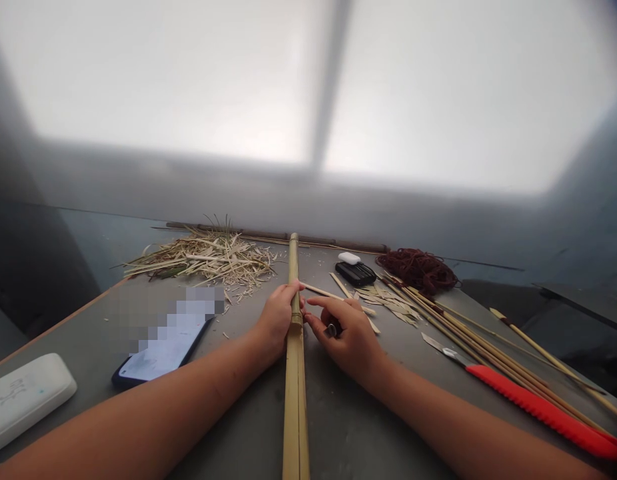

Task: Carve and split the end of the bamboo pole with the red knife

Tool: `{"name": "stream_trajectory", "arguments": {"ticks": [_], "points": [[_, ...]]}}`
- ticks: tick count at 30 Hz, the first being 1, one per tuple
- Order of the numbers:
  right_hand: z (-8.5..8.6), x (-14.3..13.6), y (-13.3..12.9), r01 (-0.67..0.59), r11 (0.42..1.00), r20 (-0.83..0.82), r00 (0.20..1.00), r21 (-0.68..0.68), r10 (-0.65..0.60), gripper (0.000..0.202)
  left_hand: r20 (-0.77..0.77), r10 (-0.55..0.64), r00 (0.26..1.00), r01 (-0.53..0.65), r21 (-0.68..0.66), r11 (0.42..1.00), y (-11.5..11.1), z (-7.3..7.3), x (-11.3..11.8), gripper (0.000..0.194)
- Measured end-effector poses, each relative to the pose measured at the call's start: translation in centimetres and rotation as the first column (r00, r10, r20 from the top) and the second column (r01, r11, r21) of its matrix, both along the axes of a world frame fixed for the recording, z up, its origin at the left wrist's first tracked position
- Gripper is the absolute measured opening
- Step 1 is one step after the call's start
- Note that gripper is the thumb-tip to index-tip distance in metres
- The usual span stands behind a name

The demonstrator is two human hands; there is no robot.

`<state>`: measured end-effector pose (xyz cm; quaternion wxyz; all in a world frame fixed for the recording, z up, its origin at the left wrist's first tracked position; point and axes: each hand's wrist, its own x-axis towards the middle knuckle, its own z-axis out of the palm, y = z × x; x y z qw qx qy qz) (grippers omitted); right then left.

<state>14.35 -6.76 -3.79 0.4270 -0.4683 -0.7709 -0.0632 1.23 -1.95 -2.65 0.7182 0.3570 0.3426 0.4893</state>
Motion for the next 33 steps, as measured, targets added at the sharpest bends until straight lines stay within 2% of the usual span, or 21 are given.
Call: {"name": "stream_trajectory", "arguments": {"ticks": [2,6,9,13,16,18,21,23,25,26,27,28,29,30,31,32,33], "points": [[0.2,0.0,-0.1,-0.002,1.000,0.006,1.000,-0.017,0.002,0.020,-0.041,0.015,0.999,-0.014,0.025,1.000,-0.1,0.1,0.0,0.015],[0.3,0.0,-0.5,-0.055,0.997,0.045,0.997,-0.046,0.057,0.039,-0.154,0.042,0.987,-0.039,0.018,0.999,-0.4,0.6,0.1,0.014],[0.3,-0.1,-0.8,-0.102,0.993,0.073,0.992,-0.061,0.106,0.043,-0.242,0.033,0.970,-0.025,0.039,0.999,-0.7,0.7,0.2,0.016],[0.4,-0.5,-1.1,-0.113,0.990,0.072,0.990,-0.084,0.119,0.038,-0.297,0.082,0.951,-0.024,0.196,0.980,-0.6,0.2,0.1,0.028],[0.7,-1.0,-1.6,-0.080,0.987,0.016,0.996,-0.137,0.083,0.028,-0.322,0.141,0.936,-0.017,0.359,0.933,-0.7,0.3,-0.4,0.036],[0.9,-1.3,-1.9,-0.045,0.986,-0.028,0.999,-0.158,0.041,0.024,-0.327,0.129,0.936,0.019,0.414,0.910,-0.8,1.0,-0.8,0.040],[1.1,-1.7,-2.3,-0.005,0.987,-0.061,0.998,-0.160,-0.005,0.022,-0.357,0.074,0.931,0.071,0.378,0.923,-1.1,2.5,-1.6,0.037],[1.0,-1.8,-2.3,0.010,0.988,-0.062,0.998,-0.151,-0.020,0.021,-0.467,0.097,0.879,0.103,0.384,0.918,-1.4,3.5,-2.5,0.030],[0.9,-1.9,-2.3,0.023,0.990,-0.054,0.998,-0.141,-0.031,0.021,-0.629,0.159,0.761,0.207,0.467,0.860,-1.6,4.4,-4.2,0.022],[0.8,-2.0,-2.3,0.030,0.990,-0.047,0.998,-0.136,-0.037,0.021,-0.703,0.250,0.666,0.270,0.539,0.798,-1.7,4.8,-5.4,0.020],[0.7,-2.0,-2.3,0.035,0.991,-0.038,0.998,-0.131,-0.041,0.021,-0.750,0.384,0.539,0.303,0.598,0.742,-1.8,5.1,-6.7,0.015],[0.6,-2.1,-2.3,0.039,0.991,-0.026,0.999,-0.127,-0.043,0.021,-0.782,0.514,0.353,0.317,0.616,0.721,-2.0,5.4,-8.2,0.011],[0.5,-2.2,-2.3,0.041,0.992,-0.012,0.999,-0.123,-0.043,0.021,-0.790,0.603,0.110,0.309,0.604,0.735,-2.1,5.6,-9.8,0.013],[0.4,-2.3,-2.3,0.040,0.992,0.003,0.999,-0.120,-0.040,0.021,-0.781,0.612,-0.126,0.301,0.557,0.774,-2.3,5.8,-11.3,0.020],[0.3,-2.5,-2.3,0.039,0.992,0.018,0.999,-0.119,-0.037,0.021,-0.784,0.550,-0.288,0.281,0.480,0.831,-2.5,5.8,-12.8,0.029],[0.2,-2.6,-2.3,0.038,0.992,0.032,0.999,-0.120,-0.034,0.022,-0.825,0.433,-0.363,0.236,0.368,0.899,-2.6,5.8,-14.2,0.038],[0.2,-2.7,-2.3,0.038,0.992,0.044,0.998,-0.122,-0.033,0.022,-0.864,0.314,-0.393,0.170,0.268,0.948,-2.8,5.7,-15.4,0.045]]}}
